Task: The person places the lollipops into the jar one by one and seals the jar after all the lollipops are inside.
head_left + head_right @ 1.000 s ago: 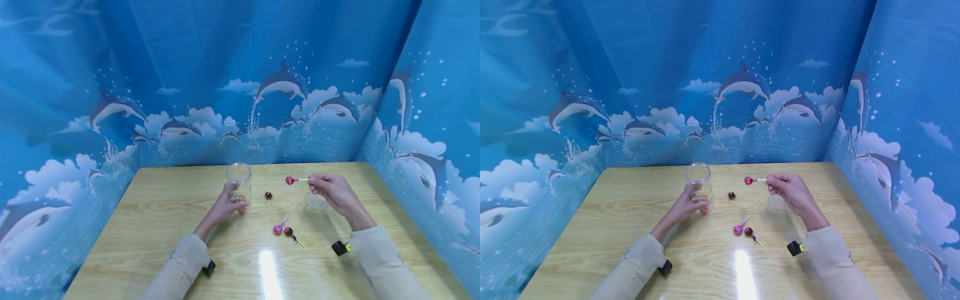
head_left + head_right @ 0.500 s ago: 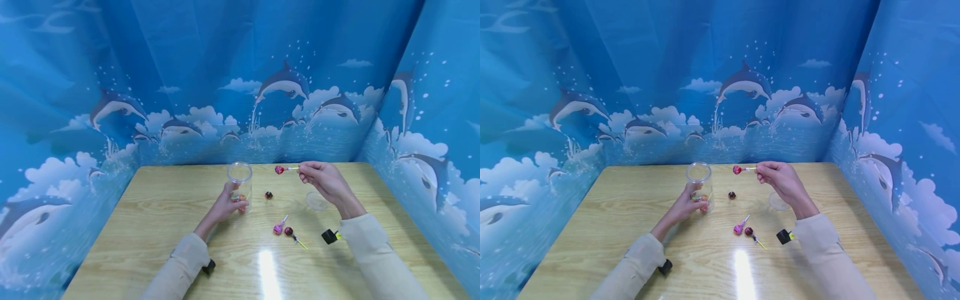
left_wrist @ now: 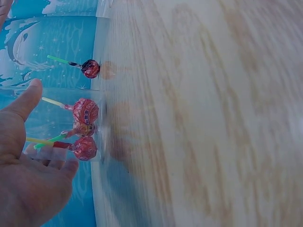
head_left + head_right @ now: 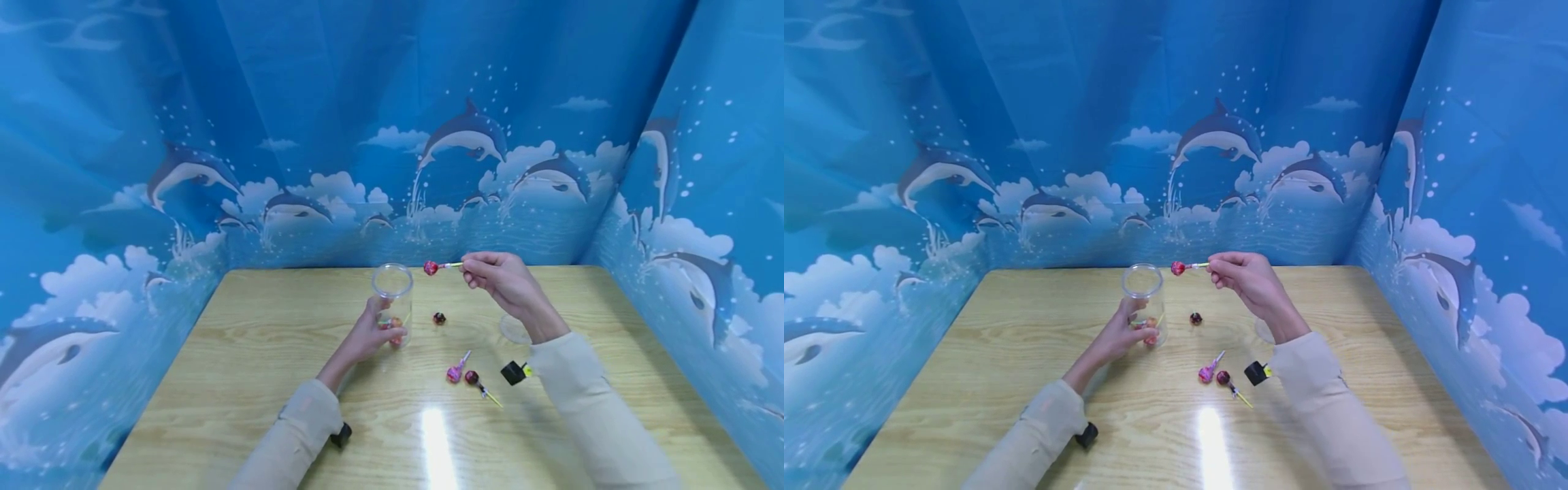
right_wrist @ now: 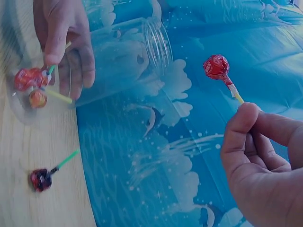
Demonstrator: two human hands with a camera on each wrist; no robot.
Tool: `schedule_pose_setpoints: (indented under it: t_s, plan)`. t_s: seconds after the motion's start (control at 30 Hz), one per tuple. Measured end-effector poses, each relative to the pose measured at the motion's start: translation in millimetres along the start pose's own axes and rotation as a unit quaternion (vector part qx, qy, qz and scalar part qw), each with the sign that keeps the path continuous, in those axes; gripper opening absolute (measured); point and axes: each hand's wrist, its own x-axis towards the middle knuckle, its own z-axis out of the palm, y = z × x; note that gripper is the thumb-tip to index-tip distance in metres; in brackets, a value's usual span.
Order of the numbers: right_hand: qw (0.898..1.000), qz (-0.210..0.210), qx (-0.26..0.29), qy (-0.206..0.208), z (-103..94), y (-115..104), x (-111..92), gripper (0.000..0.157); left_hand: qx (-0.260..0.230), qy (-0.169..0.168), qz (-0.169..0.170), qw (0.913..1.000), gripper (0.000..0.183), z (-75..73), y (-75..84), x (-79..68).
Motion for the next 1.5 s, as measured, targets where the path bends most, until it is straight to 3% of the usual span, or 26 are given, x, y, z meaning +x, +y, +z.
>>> schedule_pose_setpoints:
  t_s: [0.47, 0.97, 1.2, 1.5]
  plan:
    - [1.0, 0.002, -0.015, -0.021, 29.6, 5, 21, 0.028, -0.021, -0.001, -0.005, 0.9998, 0.084, 0.1, 1.5, 0.1]
    - [0.998, 0.005, -0.039, -0.039, 44.6, 14, 33, 0.021, -0.044, -0.007, -0.011, 0.9989, 0.086, 1.4, 2.7, 2.1]
    - [0.992, -0.013, -0.119, -0.037, 54.4, 12, 36, 0.028, -0.028, -0.005, -0.017, 0.9994, 0.087, 0.3, 2.5, 1.8]
    - [0.97, -0.028, -0.237, -0.049, 68.9, 6, 40, 0.031, -0.034, -0.003, -0.019, 0.9993, 0.085, 2.0, 3.1, 2.0]
